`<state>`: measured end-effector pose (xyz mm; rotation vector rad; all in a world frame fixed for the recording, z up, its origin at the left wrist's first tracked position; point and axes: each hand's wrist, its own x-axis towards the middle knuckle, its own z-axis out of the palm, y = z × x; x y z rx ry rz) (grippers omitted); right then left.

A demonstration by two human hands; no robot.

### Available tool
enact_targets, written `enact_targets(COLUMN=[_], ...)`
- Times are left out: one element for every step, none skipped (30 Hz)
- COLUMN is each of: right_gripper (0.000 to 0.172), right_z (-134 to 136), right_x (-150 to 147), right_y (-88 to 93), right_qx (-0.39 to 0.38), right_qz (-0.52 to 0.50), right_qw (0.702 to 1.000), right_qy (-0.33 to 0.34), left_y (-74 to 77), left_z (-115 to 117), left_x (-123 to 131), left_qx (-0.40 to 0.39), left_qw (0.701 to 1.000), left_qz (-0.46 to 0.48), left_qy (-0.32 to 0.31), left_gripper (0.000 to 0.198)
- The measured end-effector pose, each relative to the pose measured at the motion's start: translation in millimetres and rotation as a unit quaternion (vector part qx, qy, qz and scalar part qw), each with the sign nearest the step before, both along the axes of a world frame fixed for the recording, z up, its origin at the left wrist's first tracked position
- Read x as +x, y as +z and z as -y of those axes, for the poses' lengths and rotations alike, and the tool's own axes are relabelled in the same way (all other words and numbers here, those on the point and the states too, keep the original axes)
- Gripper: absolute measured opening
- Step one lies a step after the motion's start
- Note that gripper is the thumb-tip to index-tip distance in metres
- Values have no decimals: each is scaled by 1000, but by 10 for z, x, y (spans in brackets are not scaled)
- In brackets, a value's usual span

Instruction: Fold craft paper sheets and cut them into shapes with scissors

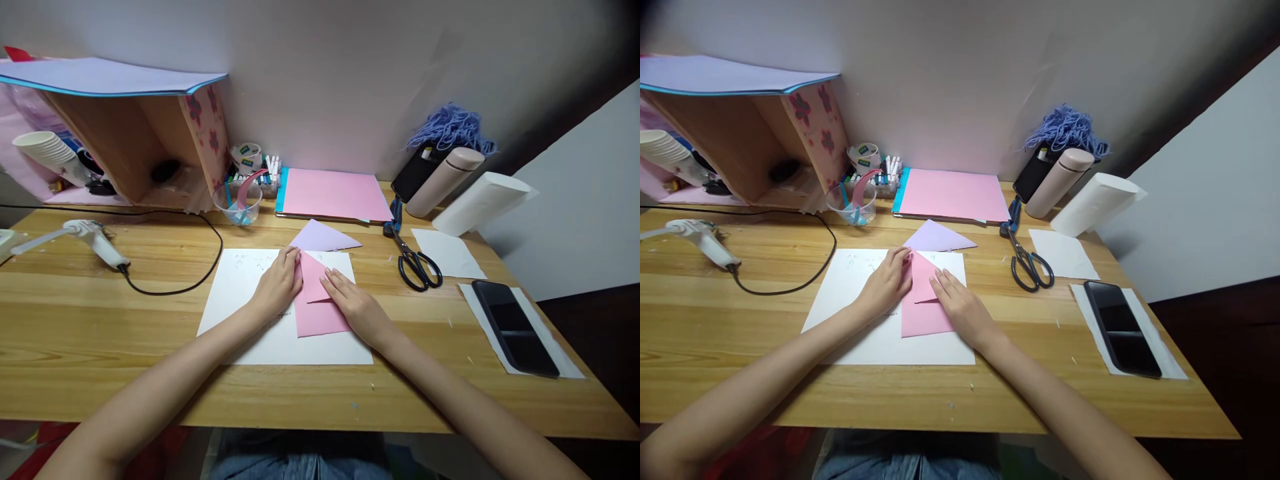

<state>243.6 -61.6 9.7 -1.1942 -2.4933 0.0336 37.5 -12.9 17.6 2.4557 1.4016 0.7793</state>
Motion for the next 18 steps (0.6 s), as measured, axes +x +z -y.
enact_targets(right_gripper=[49, 48, 47, 47, 46, 46, 46, 47, 47, 47, 47, 47, 46, 46, 45, 44, 44, 43], right_z=[9, 18, 27, 36, 44, 52, 59, 64, 69, 71, 73, 74, 74, 74, 73, 72, 70, 69], right_x=[-10, -20, -32, -44, -56, -67, -78, -88, -96, -103, -108, -113, -116, -117, -118, -118, -116, -114], right_y=[3, 7, 12, 17, 21, 25, 28, 30, 31, 32, 32, 33, 33, 34, 36, 37, 38, 39], right_qx=[0, 0, 1, 1, 1, 2, 2, 2, 2, 3, 3, 4, 4, 4, 4, 5, 6, 7], right_qz=[2, 6, 10, 14, 16, 15, 13, 10, 8, 7, 7, 9, 11, 13, 14, 16, 18, 20], right_qw=[1000, 1000, 1000, 1000, 1000, 1000, 1000, 1000, 1000, 1000, 1000, 1000, 1000, 1000, 1000, 1000, 1000, 1000], right_qy=[1, 2, 3, 3, 2, 0, -1, -2, -2, -2, -1, 0, 1, 1, 2, 3, 4, 4], left_y=[2, 4, 5, 5, 3, 1, -2, -3, -3, 0, 4, 9, 12, 13, 11, 3, -8, -22], left_z=[4, 9, 15, 20, 25, 29, 32, 35, 37, 39, 40, 42, 43, 44, 43, 41, 38, 35], left_x=[4, 9, 14, 19, 23, 27, 30, 32, 33, 33, 33, 33, 32, 31, 29, 27, 25, 23], left_qx=[-6, -14, -22, -28, -30, -29, -27, -26, -26, -26, -29, -32, -34, -37, -39, -40, -39, -37], left_qw=[1000, 999, 999, 997, 996, 995, 994, 994, 993, 993, 993, 993, 993, 993, 993, 993, 993, 993], left_qz=[-12, -28, -47, -65, -80, -92, -101, -108, -113, -116, -117, -117, -116, -115, -115, -114, -113, -111], left_qy=[2, 6, 9, 12, 14, 16, 17, 17, 15, 14, 11, 9, 8, 7, 7, 6, 4, 3], left_gripper=[42, 41, 41, 42, 43, 44, 45, 46, 47, 48, 49, 50, 50, 51, 51, 51, 51, 51])
